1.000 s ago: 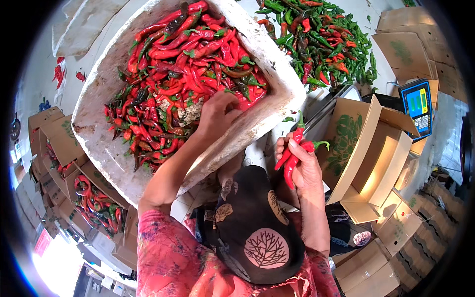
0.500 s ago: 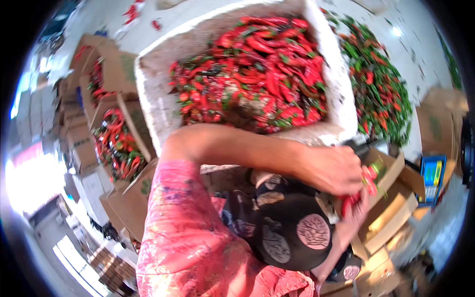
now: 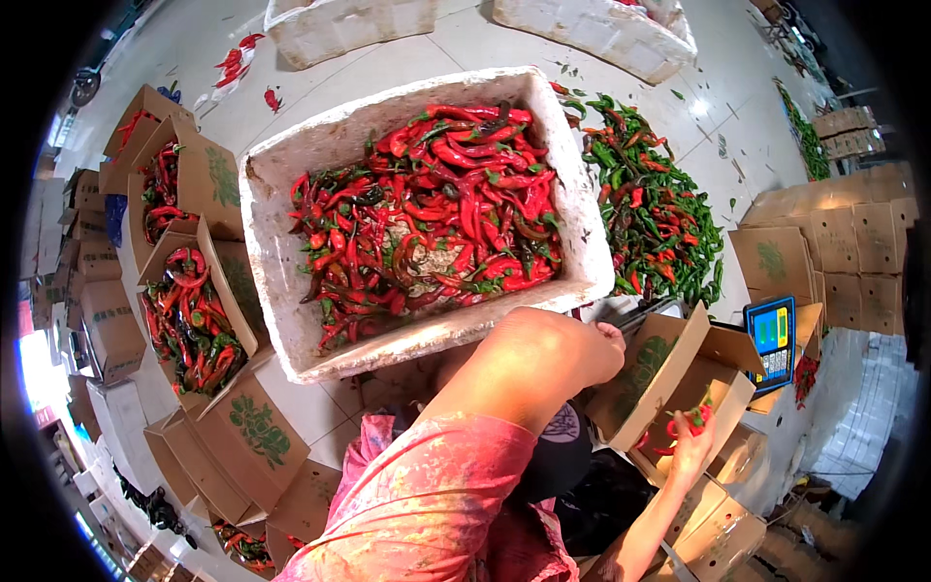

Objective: The person tapes cardboard boxes closed using a dispenser and sorts red chili peppers from a bin into a box.

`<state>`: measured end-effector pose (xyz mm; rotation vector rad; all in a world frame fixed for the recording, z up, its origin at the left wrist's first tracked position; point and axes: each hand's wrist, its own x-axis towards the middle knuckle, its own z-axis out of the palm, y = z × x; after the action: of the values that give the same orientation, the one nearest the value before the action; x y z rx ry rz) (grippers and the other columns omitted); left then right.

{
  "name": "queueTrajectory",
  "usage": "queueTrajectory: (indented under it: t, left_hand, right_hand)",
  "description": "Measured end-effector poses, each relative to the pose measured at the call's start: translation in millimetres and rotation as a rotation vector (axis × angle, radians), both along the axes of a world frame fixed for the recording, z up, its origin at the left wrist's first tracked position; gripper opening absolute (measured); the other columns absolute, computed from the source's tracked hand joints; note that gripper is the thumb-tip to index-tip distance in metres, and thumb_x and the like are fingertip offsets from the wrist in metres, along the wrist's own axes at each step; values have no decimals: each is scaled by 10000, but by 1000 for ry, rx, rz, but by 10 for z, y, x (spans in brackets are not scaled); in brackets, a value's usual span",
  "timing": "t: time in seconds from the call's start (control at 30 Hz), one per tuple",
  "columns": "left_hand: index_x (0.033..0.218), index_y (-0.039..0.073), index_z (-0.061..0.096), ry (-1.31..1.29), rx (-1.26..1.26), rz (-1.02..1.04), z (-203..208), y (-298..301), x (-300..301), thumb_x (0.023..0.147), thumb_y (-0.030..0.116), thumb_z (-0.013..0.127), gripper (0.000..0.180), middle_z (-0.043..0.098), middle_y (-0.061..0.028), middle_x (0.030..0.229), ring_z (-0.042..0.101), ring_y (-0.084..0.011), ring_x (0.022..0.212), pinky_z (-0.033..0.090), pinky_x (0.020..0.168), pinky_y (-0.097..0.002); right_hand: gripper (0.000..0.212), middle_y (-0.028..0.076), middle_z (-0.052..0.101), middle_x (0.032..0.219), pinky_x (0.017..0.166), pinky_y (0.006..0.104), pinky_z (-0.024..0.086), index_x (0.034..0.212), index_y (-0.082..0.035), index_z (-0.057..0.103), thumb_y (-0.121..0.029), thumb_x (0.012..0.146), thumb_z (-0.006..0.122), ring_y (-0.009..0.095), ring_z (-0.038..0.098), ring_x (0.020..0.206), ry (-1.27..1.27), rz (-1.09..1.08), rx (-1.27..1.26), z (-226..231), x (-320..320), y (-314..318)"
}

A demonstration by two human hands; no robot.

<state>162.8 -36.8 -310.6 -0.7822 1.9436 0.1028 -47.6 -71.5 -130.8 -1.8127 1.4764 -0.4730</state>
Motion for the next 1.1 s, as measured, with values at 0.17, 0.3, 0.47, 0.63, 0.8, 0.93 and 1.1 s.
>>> queueTrajectory:
  t: [0.17, 0.3, 0.47, 0.63, 0.8, 0.93, 1.1]
  left_hand:
    - [1016, 104, 724, -118, 47, -68, 70, 25, -83, 862, 493, 598, 437, 730, -117, 946, 696, -296, 863, 533, 676, -439]
    - [1027, 90, 707, -182, 70, -79, 58, 77, -80, 872, 531, 579, 484, 726, -128, 963, 693, -304, 858, 540, 691, -434]
    - [1021, 81, 707, -170, 35, -83, 42, 118, -72, 867, 504, 584, 467, 727, -134, 961, 693, -305, 849, 541, 684, -432]
    - [1016, 72, 706, -146, 17, -97, 80, 171, -73, 861, 477, 589, 450, 727, -139, 958, 694, -307, 840, 542, 676, -431]
    - [1011, 63, 706, -121, -5, -90, 91, 194, -61, 855, 451, 595, 433, 728, -145, 956, 695, -309, 832, 543, 668, -429]
    - [1007, 55, 705, -92, -12, -57, 82, 203, -93, 850, 430, 599, 419, 729, -150, 954, 696, -311, 824, 543, 662, -428]
    - [1001, 46, 705, -13, -41, -23, 135, 200, -107, 845, 403, 604, 403, 729, -155, 952, 697, -313, 816, 544, 655, -426]
  right_hand:
    - [361, 53, 649, 888, 695, 324, 547, 1126, -24, 579, -55, 832, 786, 149, 628, 761, 259, 125, -10, -100, -32, 49]
    - [355, 59, 657, 835, 753, 360, 541, 1110, -25, 570, -82, 828, 779, 191, 662, 781, 252, 131, 74, -84, 30, 141]
    - [368, 58, 669, 849, 772, 334, 540, 1145, -34, 573, -95, 843, 775, 173, 668, 818, 357, 221, 140, -55, 9, 156]
    - [400, 59, 689, 891, 765, 308, 542, 1182, -30, 571, -85, 844, 775, 154, 665, 837, 121, 179, 183, -97, -200, 50]
    - [603, 114, 680, 1142, 908, 330, 530, 1371, -24, 536, -61, 821, 780, 183, 652, 1048, 536, 174, -24, 155, -136, 67]
    - [600, 159, 575, 1423, 1085, 423, 437, 1418, -26, 544, -174, 879, 760, 239, 550, 1301, 311, 308, -142, 724, 631, 330]
    - [508, 191, 582, 1413, 1113, 433, 406, 1366, -6, 590, -352, 996, 576, 347, 546, 1310, -119, 1097, 14, 1291, 2531, 855]
